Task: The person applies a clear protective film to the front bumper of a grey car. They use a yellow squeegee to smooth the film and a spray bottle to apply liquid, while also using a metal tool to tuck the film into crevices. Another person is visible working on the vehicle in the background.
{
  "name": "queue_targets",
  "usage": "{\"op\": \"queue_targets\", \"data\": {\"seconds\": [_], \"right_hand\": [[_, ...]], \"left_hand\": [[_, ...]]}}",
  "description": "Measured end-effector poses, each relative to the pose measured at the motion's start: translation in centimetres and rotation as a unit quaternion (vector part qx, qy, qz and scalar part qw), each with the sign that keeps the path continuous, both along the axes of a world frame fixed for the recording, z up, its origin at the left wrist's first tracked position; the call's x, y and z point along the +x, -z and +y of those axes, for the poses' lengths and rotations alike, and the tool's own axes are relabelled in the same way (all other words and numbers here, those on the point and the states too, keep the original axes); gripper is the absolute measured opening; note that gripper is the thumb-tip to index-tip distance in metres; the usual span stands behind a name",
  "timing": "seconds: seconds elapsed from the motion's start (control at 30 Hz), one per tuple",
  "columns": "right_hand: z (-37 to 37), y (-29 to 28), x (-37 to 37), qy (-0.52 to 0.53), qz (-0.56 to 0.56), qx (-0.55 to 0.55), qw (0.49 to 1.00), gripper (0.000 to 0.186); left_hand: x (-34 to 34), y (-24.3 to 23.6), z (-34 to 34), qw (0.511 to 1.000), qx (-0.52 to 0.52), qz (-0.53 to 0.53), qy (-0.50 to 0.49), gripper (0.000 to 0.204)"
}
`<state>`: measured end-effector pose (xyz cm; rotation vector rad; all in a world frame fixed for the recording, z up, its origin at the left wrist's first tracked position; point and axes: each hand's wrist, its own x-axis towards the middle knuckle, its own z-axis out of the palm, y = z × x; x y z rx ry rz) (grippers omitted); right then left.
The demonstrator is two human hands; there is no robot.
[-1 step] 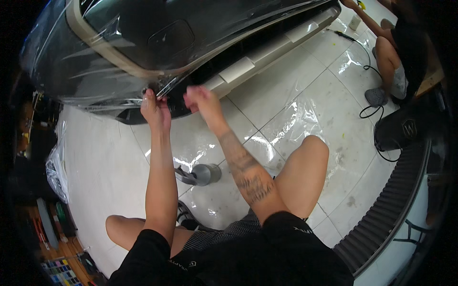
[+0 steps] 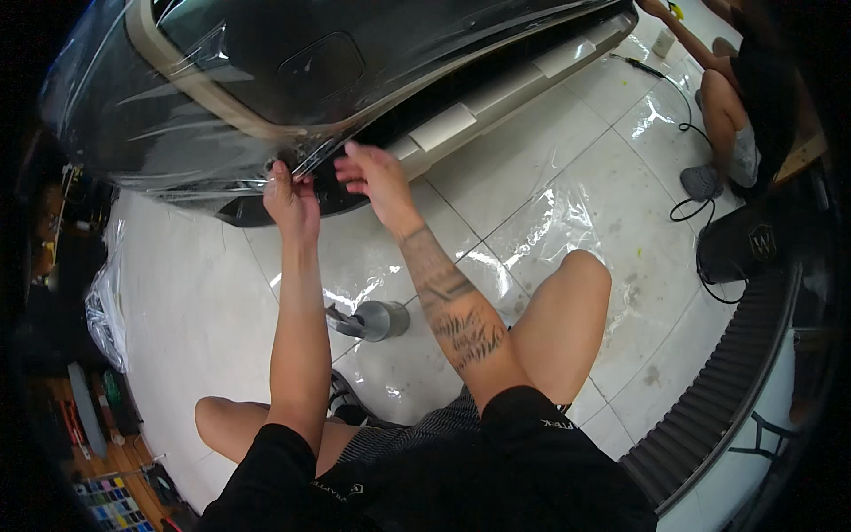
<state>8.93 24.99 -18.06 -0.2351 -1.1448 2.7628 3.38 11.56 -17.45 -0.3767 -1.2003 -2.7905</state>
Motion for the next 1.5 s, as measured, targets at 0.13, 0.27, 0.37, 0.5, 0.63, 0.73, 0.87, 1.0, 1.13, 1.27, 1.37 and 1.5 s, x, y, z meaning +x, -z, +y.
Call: {"op": "queue_targets", "data": {"seconds": [0.13, 0.27, 0.37, 0.5, 0.63, 0.73, 0.87, 1.0, 1.13, 1.27, 1.37, 1.5], "right_hand": [[-1.7, -1.3, -1.8, -0.017, 0.039, -0.113, 0.993, 0.013], [-3.2, -1.5, -1.9, 0.044, 0.085, -0.147, 0.985, 0.01], [-3.1, -1.3, -1.7, 0.07, 0.095, -0.117, 0.986, 0.007], [-4.5, -1.7, -1.2, 0.071, 0.074, -0.119, 0.988, 0.009], [-5.0, 0.6, -0.8, 0.061, 0.056, -0.126, 0.989, 0.009], [-5.6, 2.0, -1.4, 0.057, 0.048, -0.119, 0.99, 0.01], [-5.3, 2.4, -3.2, 0.075, 0.042, -0.11, 0.99, 0.011], [-4.5, 2.3, -4.8, 0.081, 0.045, -0.093, 0.991, 0.01], [-4.3, 2.3, -5.2, 0.084, 0.034, -0.078, 0.993, 0.009], [-4.5, 2.3, -5.0, 0.1, 0.003, -0.041, 0.994, 0.007], [-4.3, 2.5, -4.7, 0.118, -0.02, 0.003, 0.993, 0.007], [-3.6, 2.3, -4.9, 0.097, -0.046, 0.064, 0.992, 0.009]], "left_hand": [[0.6, 0.0, -0.2, 1.0, 0.006, 0.009, 0.02, 0.018], [1.5, -1.7, -0.4, 0.994, 0.084, -0.066, 0.005, 0.016], [2.1, -3.6, -1.2, 0.972, 0.165, -0.167, 0.012, 0.017], [0.3, -2.6, -3.5, 0.986, 0.095, -0.128, 0.05, 0.017], [-0.1, 0.5, -4.7, 0.997, -0.009, -0.03, 0.071, 0.029], [-0.7, 1.4, -5.6, 0.994, -0.034, -0.004, 0.101, 0.029], [-1.6, 1.9, -5.8, 0.988, -0.127, -0.006, 0.084, 0.024], [-3.4, 1.7, -5.0, 0.988, -0.138, -0.017, 0.067, 0.018], [-3.7, 2.0, -4.9, 0.988, -0.147, -0.035, 0.042, 0.014], [-4.0, 2.9, -5.6, 0.975, -0.222, 0.01, 0.002, 0.017], [-4.1, 3.4, -6.1, 0.918, -0.387, 0.028, -0.086, 0.022], [-4.8, 4.5, -6.3, 0.917, -0.374, 0.08, -0.11, 0.025]]}}
